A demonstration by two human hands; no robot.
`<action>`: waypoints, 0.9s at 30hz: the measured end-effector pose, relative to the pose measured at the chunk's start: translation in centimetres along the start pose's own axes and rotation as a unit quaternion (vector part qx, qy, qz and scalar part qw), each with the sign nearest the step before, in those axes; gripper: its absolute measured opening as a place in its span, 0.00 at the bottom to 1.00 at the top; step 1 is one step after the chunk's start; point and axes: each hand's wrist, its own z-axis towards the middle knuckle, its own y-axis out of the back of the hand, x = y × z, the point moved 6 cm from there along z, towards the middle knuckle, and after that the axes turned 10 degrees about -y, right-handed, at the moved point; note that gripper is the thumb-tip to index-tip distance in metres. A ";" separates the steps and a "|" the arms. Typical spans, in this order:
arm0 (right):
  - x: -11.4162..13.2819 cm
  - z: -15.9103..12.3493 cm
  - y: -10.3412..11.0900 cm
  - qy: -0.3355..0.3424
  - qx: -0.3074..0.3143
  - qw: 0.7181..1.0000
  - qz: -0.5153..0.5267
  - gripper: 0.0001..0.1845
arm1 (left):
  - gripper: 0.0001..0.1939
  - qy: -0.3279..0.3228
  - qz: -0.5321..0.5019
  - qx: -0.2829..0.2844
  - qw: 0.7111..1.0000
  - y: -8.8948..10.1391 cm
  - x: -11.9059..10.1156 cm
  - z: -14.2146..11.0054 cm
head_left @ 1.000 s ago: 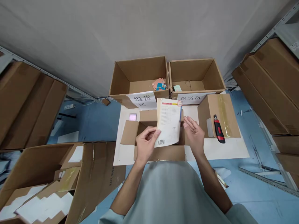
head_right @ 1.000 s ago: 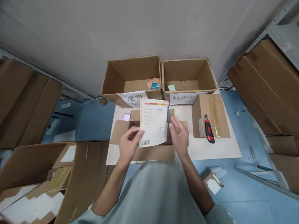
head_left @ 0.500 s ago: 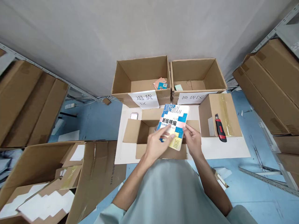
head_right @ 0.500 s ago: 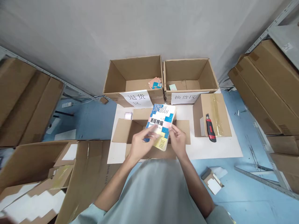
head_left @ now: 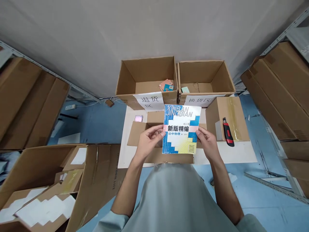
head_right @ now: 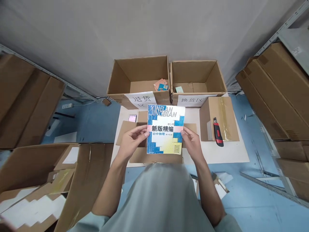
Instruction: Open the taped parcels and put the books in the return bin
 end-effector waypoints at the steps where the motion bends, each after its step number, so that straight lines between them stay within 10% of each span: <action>1: 0.3 -0.1 -0.3 0.009 0.005 1.000 -0.007 0.27 | 0.26 -0.012 0.008 0.002 1.000 0.0 -0.3 0.0; 14: 4.1 -2.3 -1.1 0.192 -0.052 0.978 -0.057 0.06 | 0.09 -0.320 0.208 -0.026 0.924 0.9 -5.3 -1.0; 27: 1.9 -1.7 -0.1 0.152 -0.097 0.983 -0.029 0.18 | 0.16 -0.266 0.086 -0.067 0.958 1.1 -3.7 -0.8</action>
